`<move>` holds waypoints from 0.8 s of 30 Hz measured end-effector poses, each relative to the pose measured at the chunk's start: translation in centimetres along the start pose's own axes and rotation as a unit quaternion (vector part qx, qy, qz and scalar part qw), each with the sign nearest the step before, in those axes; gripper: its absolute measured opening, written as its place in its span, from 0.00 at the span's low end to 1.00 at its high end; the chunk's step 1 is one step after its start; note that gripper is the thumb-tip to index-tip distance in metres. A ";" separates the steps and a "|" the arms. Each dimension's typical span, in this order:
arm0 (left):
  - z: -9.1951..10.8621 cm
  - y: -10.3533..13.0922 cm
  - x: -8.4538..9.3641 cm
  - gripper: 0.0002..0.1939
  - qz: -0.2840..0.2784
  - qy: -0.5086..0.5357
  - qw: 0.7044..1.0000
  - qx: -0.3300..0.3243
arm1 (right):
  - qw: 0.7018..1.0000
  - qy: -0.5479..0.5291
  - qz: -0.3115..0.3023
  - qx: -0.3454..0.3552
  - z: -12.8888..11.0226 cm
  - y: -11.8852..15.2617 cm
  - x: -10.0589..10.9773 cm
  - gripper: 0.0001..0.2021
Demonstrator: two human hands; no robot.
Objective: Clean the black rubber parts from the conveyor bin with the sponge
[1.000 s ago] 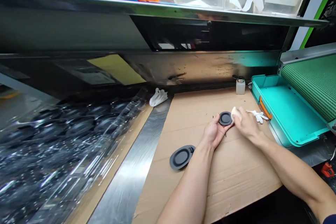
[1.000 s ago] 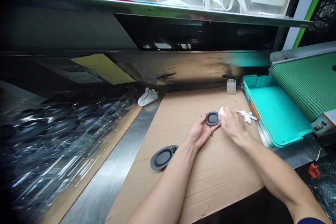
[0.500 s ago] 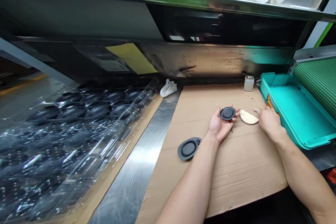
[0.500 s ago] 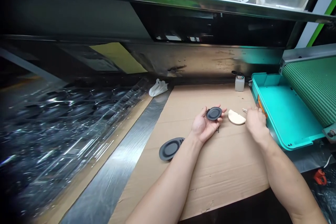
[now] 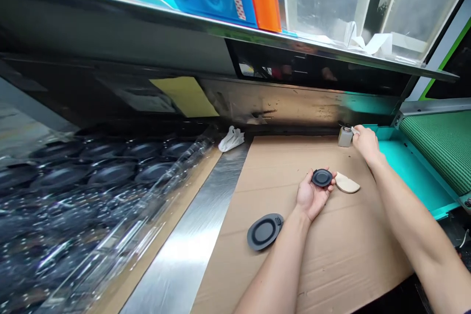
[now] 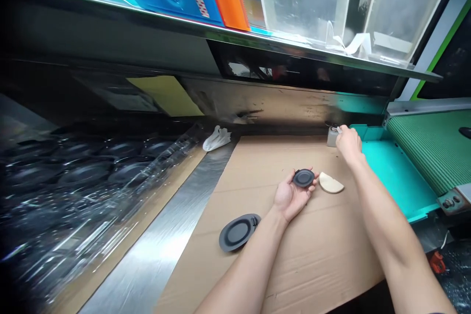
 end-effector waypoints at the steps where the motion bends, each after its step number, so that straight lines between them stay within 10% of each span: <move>1: 0.0 0.0 0.0 0.21 0.000 0.001 1.000 0.000 | 1.000 0.015 -0.009 0.005 0.1 -1.9 0.3 0.22; 7: 0.0 0.0 -0.1 0.23 -0.011 0.014 1.000 0.000 | 0.989 0.075 -0.101 0.081 0.4 -7.9 -0.1 0.18; 24: 0.0 -0.2 0.0 0.25 -0.014 0.015 1.000 0.000 | 0.985 0.063 -0.128 0.094 1.2 -9.8 -0.1 0.16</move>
Point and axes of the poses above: each hand's wrist, its own y-axis away from the middle knuckle, its own x-axis out of the back of the hand, z = x × y, the point moved 4 cm from there along -y, towards the middle knuckle, and after that the axes turned 4 degrees about -z, right-handed, at the moved point
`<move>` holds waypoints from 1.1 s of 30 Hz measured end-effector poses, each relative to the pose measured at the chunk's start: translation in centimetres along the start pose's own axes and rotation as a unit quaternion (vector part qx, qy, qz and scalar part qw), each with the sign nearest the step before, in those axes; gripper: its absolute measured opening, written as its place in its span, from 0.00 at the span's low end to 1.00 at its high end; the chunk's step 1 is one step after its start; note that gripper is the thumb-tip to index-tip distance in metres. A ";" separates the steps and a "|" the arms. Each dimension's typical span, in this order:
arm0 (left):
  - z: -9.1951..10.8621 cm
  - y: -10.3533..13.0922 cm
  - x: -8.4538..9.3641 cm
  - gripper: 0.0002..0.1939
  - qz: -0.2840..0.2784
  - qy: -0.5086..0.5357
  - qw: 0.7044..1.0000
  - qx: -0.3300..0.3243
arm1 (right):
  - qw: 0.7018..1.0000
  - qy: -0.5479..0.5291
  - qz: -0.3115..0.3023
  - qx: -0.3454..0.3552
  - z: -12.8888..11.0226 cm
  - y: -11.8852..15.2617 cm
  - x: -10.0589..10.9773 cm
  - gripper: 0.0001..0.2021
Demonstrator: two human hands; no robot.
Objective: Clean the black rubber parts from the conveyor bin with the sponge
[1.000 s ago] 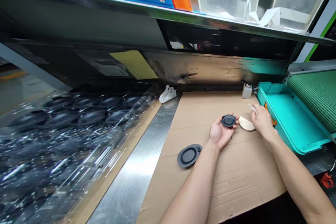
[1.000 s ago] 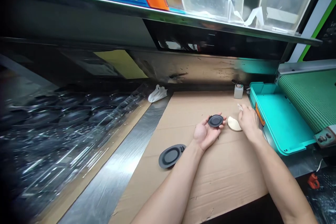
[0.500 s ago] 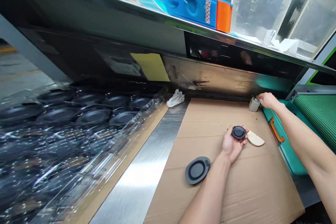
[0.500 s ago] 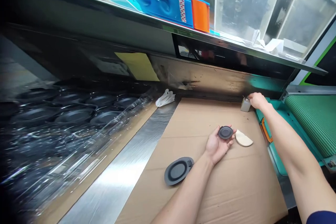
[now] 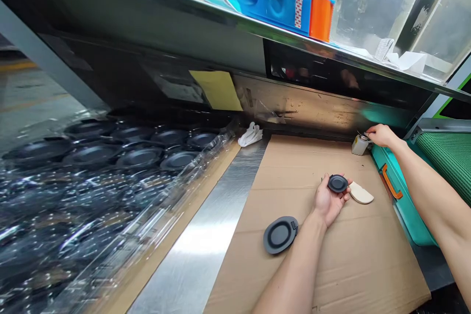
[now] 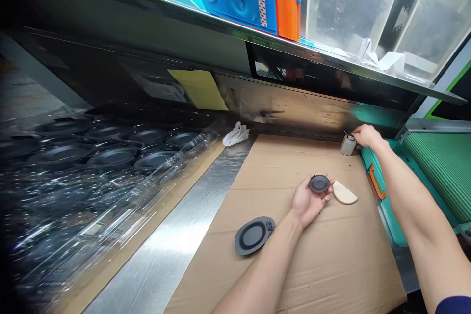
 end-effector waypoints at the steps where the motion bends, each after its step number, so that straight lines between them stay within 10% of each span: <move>1: 0.0 0.0 0.0 0.25 0.000 -0.001 1.000 0.000 | 1.000 -0.002 -0.002 -0.007 0.0 0.0 0.1 0.16; 14: -0.1 -0.1 0.1 0.24 -0.006 -0.002 1.000 0.000 | 0.999 -0.020 -0.008 -0.038 -1.0 0.9 0.7 0.17; 20: -0.1 -0.1 0.1 0.24 -0.009 0.001 1.000 -0.005 | 0.967 -0.204 0.138 -0.063 -1.2 4.3 3.3 0.18; 28: -0.3 -0.8 0.2 0.26 0.001 0.013 1.000 -0.026 | 0.931 -0.340 0.115 0.071 -9.9 17.9 -4.5 0.12; 33: -0.6 -1.1 0.5 0.26 0.019 0.007 0.999 -0.050 | 0.950 -0.275 0.097 0.109 -12.6 19.2 -7.4 0.10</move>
Point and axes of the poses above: each hand's wrist, its own y-axis away from the middle knuckle, its own x-axis out of the back of the hand, z = x × y, the point moved 4 cm from there along -y, towards the middle knuckle, and after that the axes turned 4 degrees about -z, right-handed, at the moved point
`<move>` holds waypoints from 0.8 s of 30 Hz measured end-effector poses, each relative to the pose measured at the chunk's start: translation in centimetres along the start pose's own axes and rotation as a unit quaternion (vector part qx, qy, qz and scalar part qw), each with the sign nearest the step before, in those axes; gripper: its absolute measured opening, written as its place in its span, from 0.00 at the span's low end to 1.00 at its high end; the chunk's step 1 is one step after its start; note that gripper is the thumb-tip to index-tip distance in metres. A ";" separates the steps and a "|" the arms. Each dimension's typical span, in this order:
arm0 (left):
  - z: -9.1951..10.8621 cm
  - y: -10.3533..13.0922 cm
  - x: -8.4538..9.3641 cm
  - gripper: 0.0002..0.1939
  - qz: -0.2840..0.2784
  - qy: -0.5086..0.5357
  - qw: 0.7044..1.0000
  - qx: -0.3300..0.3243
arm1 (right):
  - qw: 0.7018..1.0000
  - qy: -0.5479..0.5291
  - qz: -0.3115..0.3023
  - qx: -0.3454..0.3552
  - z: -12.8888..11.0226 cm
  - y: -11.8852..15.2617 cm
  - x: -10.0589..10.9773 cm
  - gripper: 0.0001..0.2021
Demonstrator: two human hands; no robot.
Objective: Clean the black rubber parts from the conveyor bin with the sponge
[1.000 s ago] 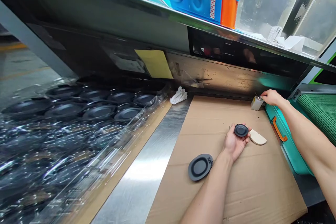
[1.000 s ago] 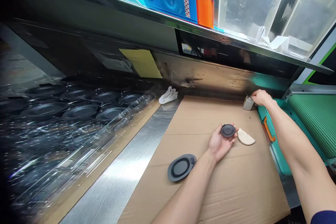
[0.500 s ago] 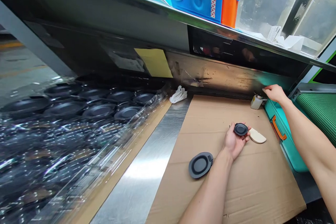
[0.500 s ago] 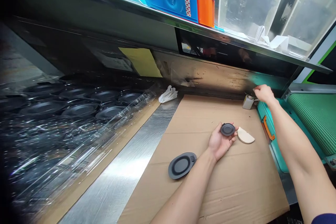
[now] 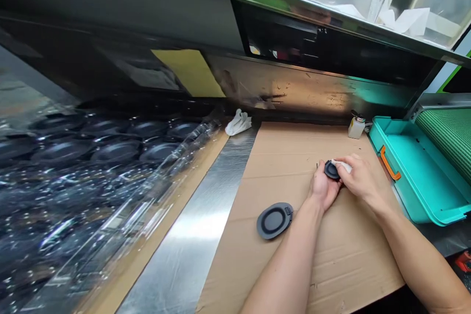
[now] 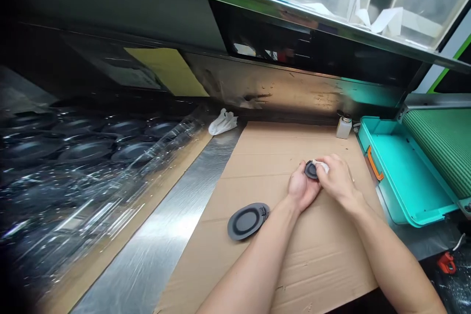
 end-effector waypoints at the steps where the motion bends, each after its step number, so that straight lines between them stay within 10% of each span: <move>1: -0.1 0.0 0.0 0.26 0.001 -0.004 1.000 -0.002 | 1.000 0.019 -0.007 -0.002 0.2 -0.2 -0.4 0.10; 24: -1.3 0.2 0.9 0.19 0.041 -0.053 0.996 -0.058 | 0.992 0.102 -0.023 -0.072 0.2 -0.7 -2.1 0.11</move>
Point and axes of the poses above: each hand's wrist, its own y-axis away from the middle knuckle, its own x-axis out of the back of the hand, z = x × y, the point moved 4 cm from there along -y, towards the middle knuckle, and after that the axes turned 4 degrees about -z, right-handed, at the moved point
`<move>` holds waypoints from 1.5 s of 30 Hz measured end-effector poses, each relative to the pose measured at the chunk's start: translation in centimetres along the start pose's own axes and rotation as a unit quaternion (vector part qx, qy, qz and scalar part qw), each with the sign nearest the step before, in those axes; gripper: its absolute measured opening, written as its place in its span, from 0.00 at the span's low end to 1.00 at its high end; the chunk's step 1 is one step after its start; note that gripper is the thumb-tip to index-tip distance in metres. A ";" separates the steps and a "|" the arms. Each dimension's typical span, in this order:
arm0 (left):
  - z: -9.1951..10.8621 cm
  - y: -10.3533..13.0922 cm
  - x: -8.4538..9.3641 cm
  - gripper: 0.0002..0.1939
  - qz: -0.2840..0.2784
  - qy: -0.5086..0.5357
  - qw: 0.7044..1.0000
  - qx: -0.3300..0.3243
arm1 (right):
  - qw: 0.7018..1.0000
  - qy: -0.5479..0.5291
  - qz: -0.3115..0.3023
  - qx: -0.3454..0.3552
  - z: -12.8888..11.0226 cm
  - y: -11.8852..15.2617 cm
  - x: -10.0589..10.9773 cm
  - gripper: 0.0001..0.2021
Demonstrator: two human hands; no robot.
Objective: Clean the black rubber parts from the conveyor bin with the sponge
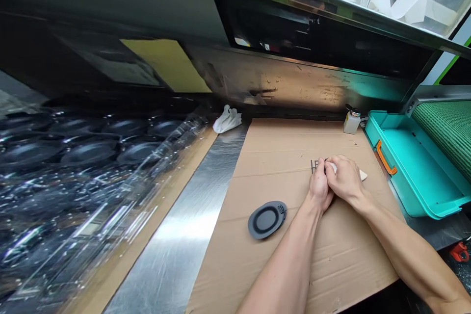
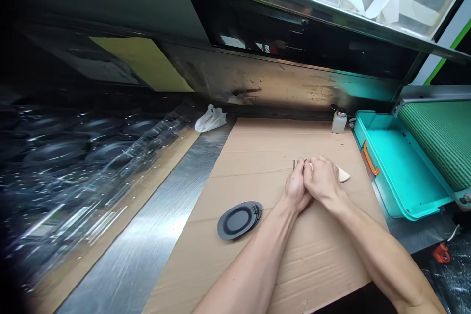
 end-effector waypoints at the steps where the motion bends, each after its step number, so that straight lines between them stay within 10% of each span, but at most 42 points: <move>1: 0.0 -0.1 0.0 0.19 -0.002 0.004 1.000 0.000 | 1.000 0.002 0.000 0.000 -0.1 0.0 0.0 0.11; 18: 0.0 0.0 -0.4 0.20 -0.028 0.008 1.000 0.009 | 1.000 -0.019 0.005 -0.009 0.6 -0.6 0.1 0.10; 25: 1.5 1.0 -1.2 0.30 -0.038 0.024 0.994 0.097 | 0.957 -0.163 0.231 -0.064 4.6 -0.4 4.6 0.19; 32: 2.2 1.3 -1.1 0.32 -0.014 0.038 0.992 0.116 | 0.900 -0.331 0.275 -0.068 8.6 -1.0 3.5 0.20; 45: 0.9 0.9 -1.3 0.31 0.007 -0.061 0.998 0.005 | 0.991 -0.094 0.029 0.088 1.4 1.6 3.3 0.09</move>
Point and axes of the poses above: each hand's wrist, its own y-axis away from the middle knuckle, its own x-axis out of the back of the hand, z = x × y, the point moved 4 cm from there along -y, towards the middle knuckle, and after that the axes turned 4 degrees about -z, right-handed, at the moved point
